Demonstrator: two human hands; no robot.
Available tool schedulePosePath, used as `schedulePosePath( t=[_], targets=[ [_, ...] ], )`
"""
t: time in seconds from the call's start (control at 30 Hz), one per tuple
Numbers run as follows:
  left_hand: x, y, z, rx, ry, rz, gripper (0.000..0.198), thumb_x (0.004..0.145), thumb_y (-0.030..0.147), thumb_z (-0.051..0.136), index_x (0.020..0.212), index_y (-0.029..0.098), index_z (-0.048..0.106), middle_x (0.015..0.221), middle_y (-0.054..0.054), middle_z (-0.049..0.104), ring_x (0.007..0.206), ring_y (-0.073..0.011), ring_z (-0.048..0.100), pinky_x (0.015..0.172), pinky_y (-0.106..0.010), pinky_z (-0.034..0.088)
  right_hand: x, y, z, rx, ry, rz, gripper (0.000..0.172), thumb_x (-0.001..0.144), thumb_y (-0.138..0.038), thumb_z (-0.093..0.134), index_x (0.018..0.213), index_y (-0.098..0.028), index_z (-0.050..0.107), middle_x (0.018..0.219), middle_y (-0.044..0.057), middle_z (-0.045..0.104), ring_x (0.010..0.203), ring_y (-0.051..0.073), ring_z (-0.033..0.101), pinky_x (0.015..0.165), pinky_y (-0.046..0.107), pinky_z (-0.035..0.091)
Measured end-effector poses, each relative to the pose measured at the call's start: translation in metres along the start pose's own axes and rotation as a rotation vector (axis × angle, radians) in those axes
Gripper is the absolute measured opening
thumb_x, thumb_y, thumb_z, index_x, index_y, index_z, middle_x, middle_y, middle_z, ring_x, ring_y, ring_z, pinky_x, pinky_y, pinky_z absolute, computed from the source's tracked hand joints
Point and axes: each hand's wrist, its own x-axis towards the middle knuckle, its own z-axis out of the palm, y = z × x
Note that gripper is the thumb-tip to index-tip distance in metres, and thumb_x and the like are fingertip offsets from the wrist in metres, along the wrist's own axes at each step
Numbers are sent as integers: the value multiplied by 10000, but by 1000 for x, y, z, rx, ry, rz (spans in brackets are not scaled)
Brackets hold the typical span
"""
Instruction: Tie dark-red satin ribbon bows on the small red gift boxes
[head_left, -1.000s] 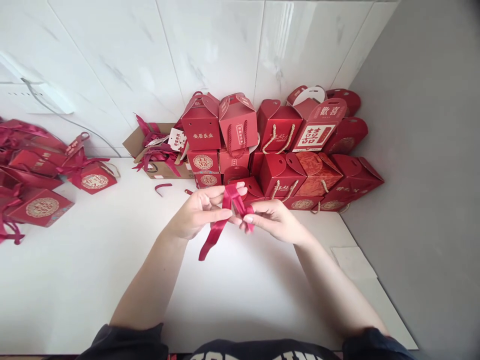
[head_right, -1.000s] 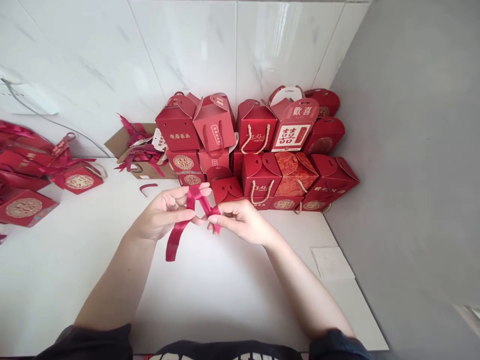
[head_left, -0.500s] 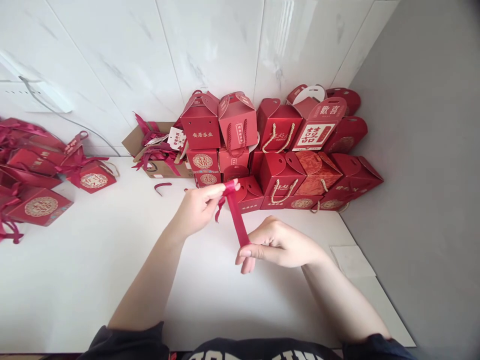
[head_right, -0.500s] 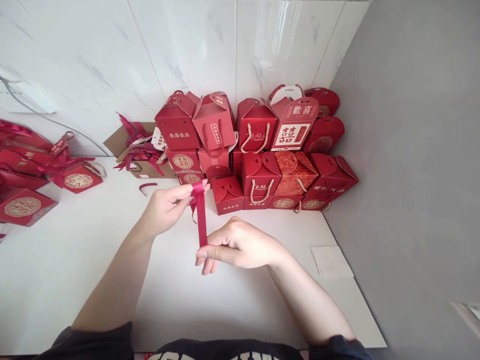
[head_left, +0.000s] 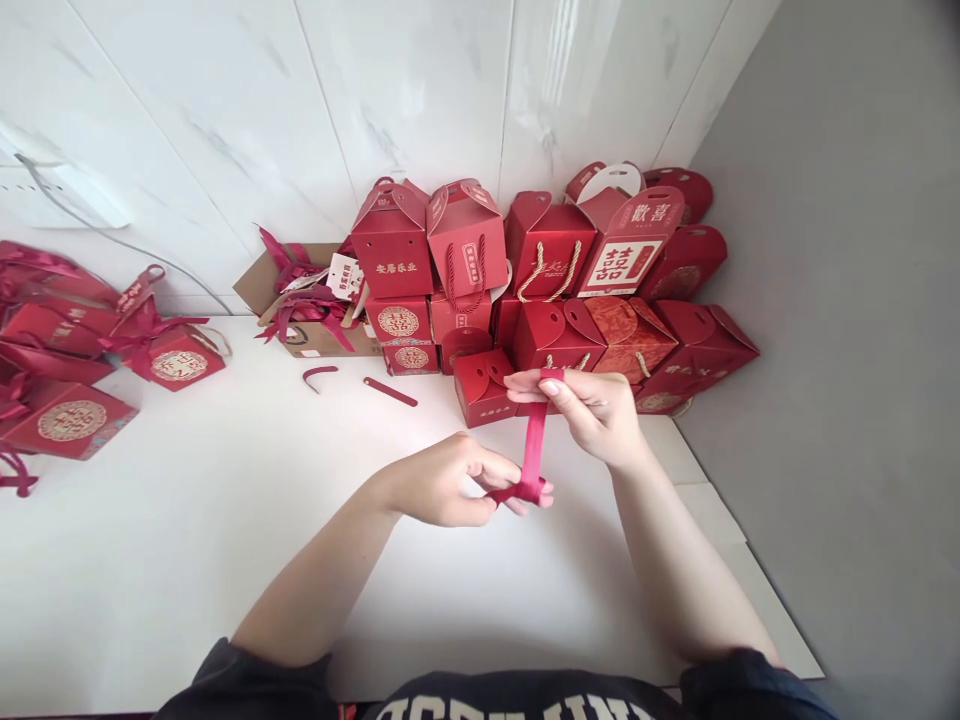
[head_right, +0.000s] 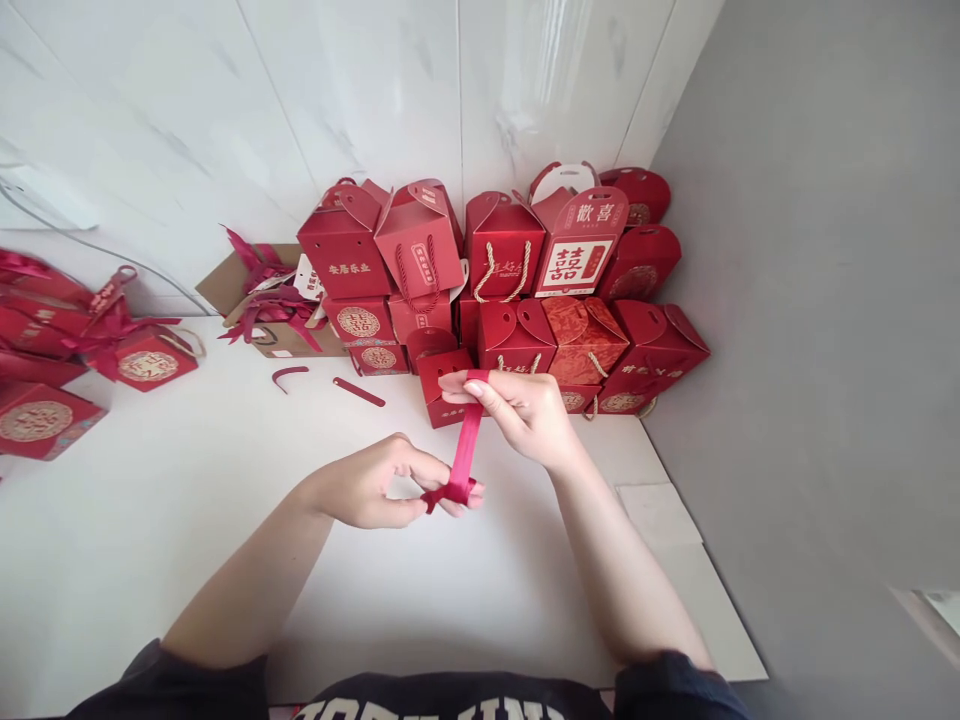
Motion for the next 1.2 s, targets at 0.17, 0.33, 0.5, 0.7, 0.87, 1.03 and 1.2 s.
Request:
schedulePosePath(
  t=[0.17, 0.33, 0.5, 0.7, 0.87, 1.03, 1.2],
  targets=[
    [-5, 5, 0, -262, -89, 6, 482, 784, 129, 571, 1256, 188, 645, 1229, -123, 680, 980, -284, 712, 597, -313, 613, -1, 4, 10, -104, -47, -47, 273, 966, -340, 517, 1040, -195, 735, 934, 51, 779, 901, 210, 747, 795, 310, 613],
    [-11, 16, -2, -18, 169, -15, 269, 808, 292, 697, 1024, 148, 766, 956, -112, 770, 815, -249, 741, 710, -314, 618, 1, 8, 26, -160, -100, -70, 290, 979, -346, 482, 1002, -199, 732, 916, 43, 774, 877, 186, 741, 811, 284, 582],
    [-15, 10, -9, -146, 427, 9, 346, 884, 329, 619, 1175, 159, 697, 973, -107, 761, 665, -204, 738, 548, -278, 605, 7, 10, 39, 155, -224, 86, 351, 978, -416, 464, 951, -174, 717, 747, 16, 704, 711, 145, 688, 717, 264, 565],
    [-14, 6, -20, -259, 607, 104, 447, 889, 263, 615, 1334, 222, 581, 1155, -119, 717, 653, -169, 726, 628, -295, 614, 7, 2, 36, 389, -430, 234, 325, 907, -452, 586, 883, -134, 653, 769, 43, 690, 676, 140, 678, 665, 271, 573],
    [-19, 10, -26, -144, 696, 79, 489, 887, 255, 601, 1372, 253, 538, 1389, -145, 557, 543, -109, 680, 529, -242, 563, 0, -12, 34, 204, -569, 377, 458, 955, -523, 453, 909, -125, 674, 664, 46, 702, 539, 110, 642, 539, 214, 520],
    [-16, 4, -20, 327, 787, 37, 411, 926, 184, 460, 1305, 243, 607, 1189, -85, 706, 495, -81, 607, 523, -226, 517, -7, -26, 31, 42, -564, 189, 417, 979, -449, 448, 809, -141, 672, 667, 38, 712, 527, 99, 639, 545, 202, 522],
    [-7, 1, -4, 730, 797, 5, 577, 862, 23, 396, 1303, 339, 591, 1011, 13, 759, 673, -129, 676, 632, -249, 504, -11, -31, 26, 12, -581, 119, 411, 997, -391, 422, 756, -143, 644, 586, 26, 690, 479, 102, 650, 492, 186, 512]
  ],
)
